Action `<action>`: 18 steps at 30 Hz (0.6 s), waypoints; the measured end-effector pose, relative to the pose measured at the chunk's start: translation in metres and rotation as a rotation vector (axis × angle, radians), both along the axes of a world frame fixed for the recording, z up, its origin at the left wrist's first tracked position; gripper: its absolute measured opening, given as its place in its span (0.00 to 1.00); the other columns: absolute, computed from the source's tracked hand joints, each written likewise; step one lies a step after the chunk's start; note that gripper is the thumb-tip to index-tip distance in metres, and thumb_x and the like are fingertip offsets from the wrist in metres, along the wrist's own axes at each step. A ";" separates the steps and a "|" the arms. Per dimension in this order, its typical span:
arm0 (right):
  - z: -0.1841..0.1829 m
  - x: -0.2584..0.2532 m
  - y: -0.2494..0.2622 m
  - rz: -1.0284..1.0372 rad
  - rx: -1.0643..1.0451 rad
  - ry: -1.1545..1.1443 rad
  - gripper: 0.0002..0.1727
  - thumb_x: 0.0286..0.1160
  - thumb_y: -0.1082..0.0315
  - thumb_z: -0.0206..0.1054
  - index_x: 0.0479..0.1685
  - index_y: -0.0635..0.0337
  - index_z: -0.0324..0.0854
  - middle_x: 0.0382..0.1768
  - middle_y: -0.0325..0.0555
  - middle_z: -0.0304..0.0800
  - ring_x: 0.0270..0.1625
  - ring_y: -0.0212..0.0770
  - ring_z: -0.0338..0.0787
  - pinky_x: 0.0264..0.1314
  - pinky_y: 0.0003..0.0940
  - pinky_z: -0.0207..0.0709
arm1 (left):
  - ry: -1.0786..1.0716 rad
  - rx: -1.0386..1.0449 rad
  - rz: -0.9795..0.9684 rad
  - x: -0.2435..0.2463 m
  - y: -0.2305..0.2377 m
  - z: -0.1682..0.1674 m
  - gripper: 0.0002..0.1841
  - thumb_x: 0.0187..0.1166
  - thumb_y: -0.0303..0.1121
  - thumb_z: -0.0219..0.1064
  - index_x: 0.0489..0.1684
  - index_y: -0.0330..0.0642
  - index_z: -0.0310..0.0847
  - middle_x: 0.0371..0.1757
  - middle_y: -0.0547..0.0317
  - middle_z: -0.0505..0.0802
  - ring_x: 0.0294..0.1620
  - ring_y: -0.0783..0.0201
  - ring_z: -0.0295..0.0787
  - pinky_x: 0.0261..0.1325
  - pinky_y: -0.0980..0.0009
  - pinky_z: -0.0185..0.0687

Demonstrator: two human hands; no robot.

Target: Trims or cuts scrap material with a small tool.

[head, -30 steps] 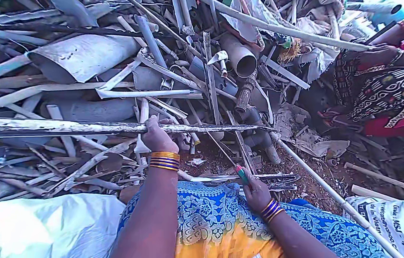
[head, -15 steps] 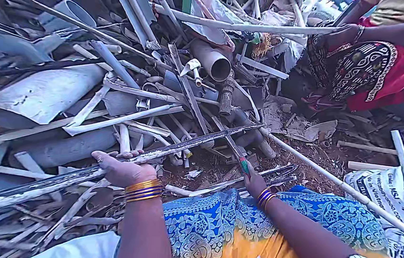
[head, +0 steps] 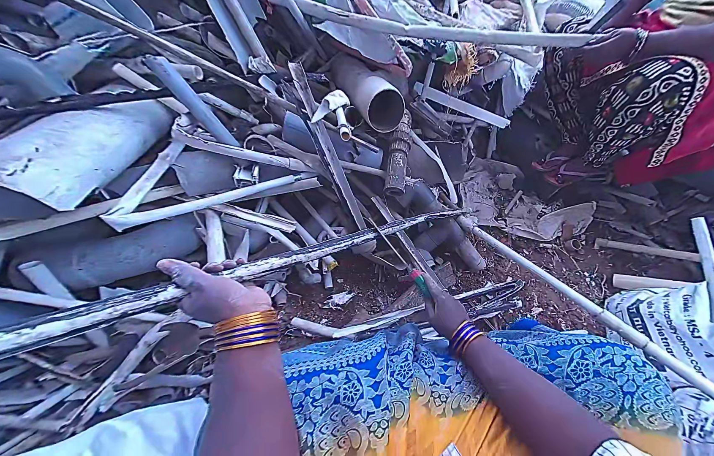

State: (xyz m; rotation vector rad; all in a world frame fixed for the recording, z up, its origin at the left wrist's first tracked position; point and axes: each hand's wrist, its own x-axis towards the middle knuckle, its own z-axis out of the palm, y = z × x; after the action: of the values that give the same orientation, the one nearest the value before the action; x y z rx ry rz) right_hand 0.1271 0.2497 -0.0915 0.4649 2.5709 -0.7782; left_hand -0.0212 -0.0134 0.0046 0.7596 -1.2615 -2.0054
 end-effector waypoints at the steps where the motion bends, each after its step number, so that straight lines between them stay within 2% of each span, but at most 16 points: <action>1: -0.007 -0.005 0.011 -0.154 -0.021 -0.057 0.36 0.92 0.65 0.47 0.98 0.49 0.39 0.71 0.66 0.84 0.71 0.63 0.86 0.74 0.59 0.75 | -0.009 -0.002 0.000 0.001 0.001 0.000 0.17 0.96 0.45 0.47 0.41 0.43 0.71 0.25 0.64 0.76 0.22 0.69 0.78 0.35 0.69 0.84; 3: -0.010 -0.010 0.024 -0.290 -0.033 -0.101 0.37 0.92 0.65 0.48 0.98 0.50 0.36 0.72 0.65 0.83 0.73 0.62 0.85 0.76 0.58 0.73 | 0.017 -0.007 -0.018 0.002 0.004 0.000 0.12 0.95 0.40 0.50 0.47 0.41 0.72 0.29 0.63 0.78 0.25 0.69 0.80 0.37 0.70 0.84; 4: -0.006 -0.009 0.022 -0.263 -0.045 -0.086 0.37 0.92 0.64 0.48 0.98 0.53 0.38 0.72 0.66 0.82 0.74 0.62 0.84 0.78 0.58 0.72 | 0.067 -0.028 -0.040 0.001 0.005 -0.001 0.08 0.93 0.32 0.51 0.54 0.37 0.71 0.33 0.61 0.80 0.28 0.69 0.82 0.40 0.71 0.85; 6: 0.006 -0.003 0.005 -0.050 -0.046 0.003 0.35 0.92 0.65 0.49 0.97 0.54 0.44 0.71 0.67 0.83 0.71 0.64 0.86 0.76 0.59 0.73 | 0.170 -0.133 -0.129 0.000 0.005 -0.004 0.19 0.82 0.20 0.50 0.72 0.26 0.62 0.49 0.52 0.79 0.44 0.67 0.82 0.54 0.71 0.81; 7: 0.011 0.000 -0.004 0.081 -0.030 0.065 0.35 0.91 0.65 0.49 0.97 0.53 0.46 0.67 0.68 0.85 0.67 0.65 0.88 0.72 0.60 0.76 | 0.189 -0.238 -0.159 0.000 0.005 -0.008 0.26 0.76 0.18 0.52 0.76 0.23 0.56 0.55 0.48 0.79 0.52 0.67 0.83 0.60 0.71 0.81; 9: 0.013 0.006 -0.016 0.190 0.004 0.156 0.35 0.89 0.66 0.50 0.96 0.52 0.50 0.59 0.69 0.89 0.58 0.67 0.91 0.63 0.61 0.80 | 0.193 -0.359 -0.207 0.003 0.004 -0.014 0.35 0.78 0.18 0.55 0.84 0.23 0.41 0.68 0.41 0.78 0.65 0.62 0.84 0.68 0.67 0.83; 10: 0.008 0.006 -0.015 0.138 -0.001 0.154 0.35 0.89 0.66 0.50 0.96 0.51 0.50 0.59 0.69 0.89 0.59 0.67 0.91 0.64 0.60 0.80 | 0.174 -0.386 -0.217 0.006 0.004 -0.014 0.37 0.80 0.19 0.56 0.86 0.24 0.36 0.70 0.40 0.77 0.66 0.62 0.85 0.67 0.66 0.84; 13: -0.009 -0.006 0.007 -0.219 -0.105 -0.001 0.35 0.93 0.64 0.48 0.97 0.52 0.42 0.67 0.67 0.86 0.69 0.63 0.87 0.75 0.58 0.74 | 0.155 -0.406 -0.194 0.009 0.008 -0.011 0.37 0.80 0.18 0.59 0.86 0.24 0.39 0.70 0.38 0.77 0.67 0.62 0.84 0.69 0.68 0.83; 14: -0.008 -0.008 0.010 -0.243 -0.119 -0.020 0.36 0.93 0.63 0.49 0.98 0.53 0.40 0.68 0.67 0.85 0.70 0.62 0.87 0.76 0.57 0.73 | 0.175 -0.409 -0.196 0.010 0.008 -0.011 0.37 0.79 0.17 0.60 0.86 0.22 0.39 0.70 0.37 0.77 0.67 0.61 0.84 0.71 0.68 0.81; 16: 0.002 -0.004 -0.002 -0.114 -0.138 0.063 0.36 0.92 0.65 0.50 0.97 0.57 0.42 0.67 0.67 0.86 0.68 0.63 0.87 0.76 0.56 0.73 | 0.256 -0.386 -0.244 0.008 0.008 -0.011 0.35 0.78 0.18 0.57 0.84 0.23 0.40 0.63 0.42 0.80 0.61 0.62 0.86 0.67 0.66 0.84; 18: 0.011 0.005 -0.021 0.107 -0.073 0.257 0.34 0.87 0.67 0.52 0.95 0.57 0.53 0.59 0.68 0.90 0.59 0.65 0.92 0.65 0.60 0.80 | 0.352 -0.345 -0.313 0.007 0.006 -0.014 0.31 0.75 0.19 0.52 0.79 0.26 0.45 0.56 0.53 0.82 0.54 0.65 0.88 0.62 0.64 0.86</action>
State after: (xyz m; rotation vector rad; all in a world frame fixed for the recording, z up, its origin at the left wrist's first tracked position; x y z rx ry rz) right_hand 0.1316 0.2288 -0.0808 0.2143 2.7627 -0.9438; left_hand -0.0139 -0.0078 -0.0096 0.0412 -1.5199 -1.9667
